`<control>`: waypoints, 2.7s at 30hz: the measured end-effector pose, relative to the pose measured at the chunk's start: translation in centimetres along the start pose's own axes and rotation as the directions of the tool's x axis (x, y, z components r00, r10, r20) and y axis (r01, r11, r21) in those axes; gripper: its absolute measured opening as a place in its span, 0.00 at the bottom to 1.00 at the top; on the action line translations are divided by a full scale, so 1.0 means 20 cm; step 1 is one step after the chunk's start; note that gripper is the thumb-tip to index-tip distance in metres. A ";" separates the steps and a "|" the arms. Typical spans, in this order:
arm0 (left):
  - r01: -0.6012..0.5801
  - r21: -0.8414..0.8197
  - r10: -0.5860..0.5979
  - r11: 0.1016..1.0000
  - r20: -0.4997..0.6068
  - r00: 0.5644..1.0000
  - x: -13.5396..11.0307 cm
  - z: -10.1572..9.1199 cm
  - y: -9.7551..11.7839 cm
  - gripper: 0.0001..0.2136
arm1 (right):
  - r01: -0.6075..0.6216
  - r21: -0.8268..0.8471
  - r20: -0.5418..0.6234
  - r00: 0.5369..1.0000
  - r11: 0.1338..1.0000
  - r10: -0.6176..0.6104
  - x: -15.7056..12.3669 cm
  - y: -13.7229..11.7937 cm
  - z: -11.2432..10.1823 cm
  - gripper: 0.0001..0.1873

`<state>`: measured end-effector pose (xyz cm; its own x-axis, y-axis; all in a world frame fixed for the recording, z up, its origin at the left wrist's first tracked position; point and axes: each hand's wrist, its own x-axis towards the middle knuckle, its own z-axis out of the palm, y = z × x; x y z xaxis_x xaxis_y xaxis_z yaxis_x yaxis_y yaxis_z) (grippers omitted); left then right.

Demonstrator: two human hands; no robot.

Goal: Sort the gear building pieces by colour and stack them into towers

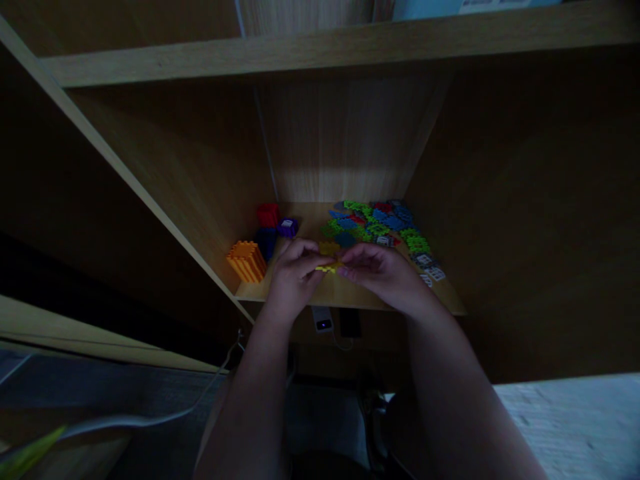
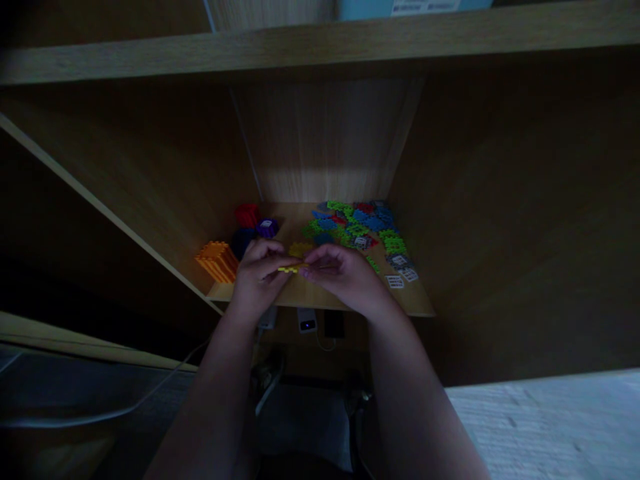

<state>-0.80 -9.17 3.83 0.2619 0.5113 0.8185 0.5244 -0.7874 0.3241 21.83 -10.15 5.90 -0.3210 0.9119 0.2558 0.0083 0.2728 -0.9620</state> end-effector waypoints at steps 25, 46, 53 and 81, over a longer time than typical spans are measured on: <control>0.468 -0.210 -0.415 0.858 0.250 0.874 -0.09 0.05 -0.24 0.34 | 0.187 -0.385 -0.280 0.909 0.904 -0.307 0.09 0.30 0.05 0.14; 0.468 -0.327 -0.384 0.821 0.290 0.877 -0.06 0.06 -0.21 0.28 | 0.206 -0.388 -0.271 0.906 0.898 -0.324 0.11 0.33 0.06 0.14; 0.475 -0.313 -0.389 0.822 0.300 0.871 -0.06 0.06 -0.21 0.28 | 0.192 -0.400 -0.258 0.915 0.896 -0.311 0.10 0.31 0.05 0.14; 0.525 -0.461 -0.551 0.716 0.090 0.830 -0.05 -0.02 -0.04 0.13 | -0.040 -0.539 -0.180 0.981 0.841 -0.068 0.10 0.33 0.04 0.36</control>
<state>-1.90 -9.12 3.02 0.0012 0.8888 0.4583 0.1395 -0.4540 0.8800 20.57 -6.71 0.01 -0.1448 0.9314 0.3339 0.5307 0.3579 -0.7683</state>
